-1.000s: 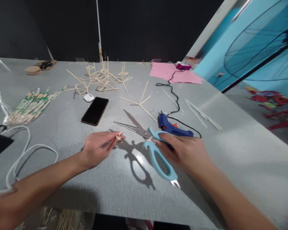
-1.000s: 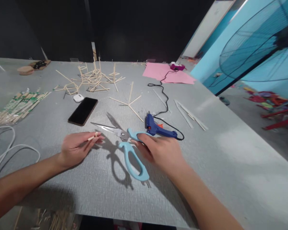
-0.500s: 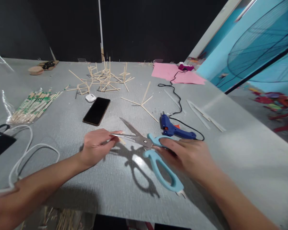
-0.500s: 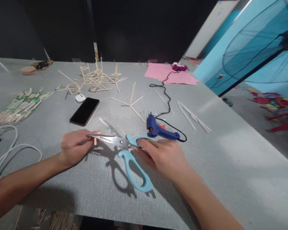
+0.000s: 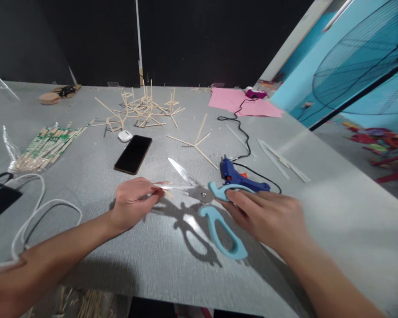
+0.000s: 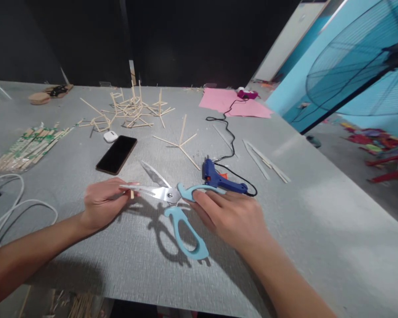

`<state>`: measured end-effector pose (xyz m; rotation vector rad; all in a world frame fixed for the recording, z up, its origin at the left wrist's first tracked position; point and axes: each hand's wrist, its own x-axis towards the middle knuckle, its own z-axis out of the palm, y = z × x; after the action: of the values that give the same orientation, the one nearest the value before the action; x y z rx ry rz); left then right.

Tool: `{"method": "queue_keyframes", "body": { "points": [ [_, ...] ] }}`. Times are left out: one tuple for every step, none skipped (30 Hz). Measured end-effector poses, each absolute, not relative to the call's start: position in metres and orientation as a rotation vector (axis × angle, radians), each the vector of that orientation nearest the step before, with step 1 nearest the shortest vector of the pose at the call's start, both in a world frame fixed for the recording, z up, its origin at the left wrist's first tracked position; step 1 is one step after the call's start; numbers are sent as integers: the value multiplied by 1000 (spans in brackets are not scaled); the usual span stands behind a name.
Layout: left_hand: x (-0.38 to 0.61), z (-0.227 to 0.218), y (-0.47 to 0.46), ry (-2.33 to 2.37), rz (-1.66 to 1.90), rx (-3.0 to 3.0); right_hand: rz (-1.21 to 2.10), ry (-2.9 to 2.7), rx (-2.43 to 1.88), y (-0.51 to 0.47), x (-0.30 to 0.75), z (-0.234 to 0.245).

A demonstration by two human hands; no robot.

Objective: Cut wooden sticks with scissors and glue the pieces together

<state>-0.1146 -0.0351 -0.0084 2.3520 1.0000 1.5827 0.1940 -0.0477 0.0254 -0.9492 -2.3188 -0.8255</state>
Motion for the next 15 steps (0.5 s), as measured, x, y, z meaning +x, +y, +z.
{"method": "queue_keyframes", "body": {
  "points": [
    [-115, -9, -35, 1008, 1578, 2353, -823, -2323, -949, -48, 194, 25],
    [-115, -9, -35, 1012, 1573, 2355, -822, -2325, -951, -48, 194, 25],
    [-115, -9, -36, 1014, 1574, 2356, -825, -2324, -951, -48, 194, 25],
    [-115, -8, -36, 1012, 1572, 2356, -830, -2322, -950, -48, 193, 25],
    [-115, -8, -36, 1006, 1573, 2355, -837, -2319, -950, -48, 193, 25],
    [-115, -7, -36, 1003, 1573, 2354, -843, -2317, -952, -48, 193, 25],
    [-114, -7, -36, 1001, 1575, 2353, -847, -2315, -954, -48, 192, 24],
    [-114, -6, -36, 1001, 1579, 2354, -848, -2311, -954, -49, 192, 24],
    [-113, -5, -36, 997, 1588, 2357, -846, -2308, -955, -49, 191, 24],
    [-113, -5, -36, 982, 1599, 2362, -843, -2304, -953, -49, 191, 25],
    [-112, -5, -36, 961, 1610, 2364, -843, -2299, -952, -49, 191, 25],
    [-111, -4, -35, 940, 1620, 2365, -849, -2294, -953, -49, 192, 25],
    [-111, -4, -35, 922, 1633, 2364, -862, -2287, -952, -49, 192, 25],
    [-110, -4, -35, 913, 1643, 2362, -880, -2282, -951, -49, 192, 26],
    [-110, -4, -35, 914, 1648, 2361, -900, -2279, -949, -50, 193, 26]
  ]
}}
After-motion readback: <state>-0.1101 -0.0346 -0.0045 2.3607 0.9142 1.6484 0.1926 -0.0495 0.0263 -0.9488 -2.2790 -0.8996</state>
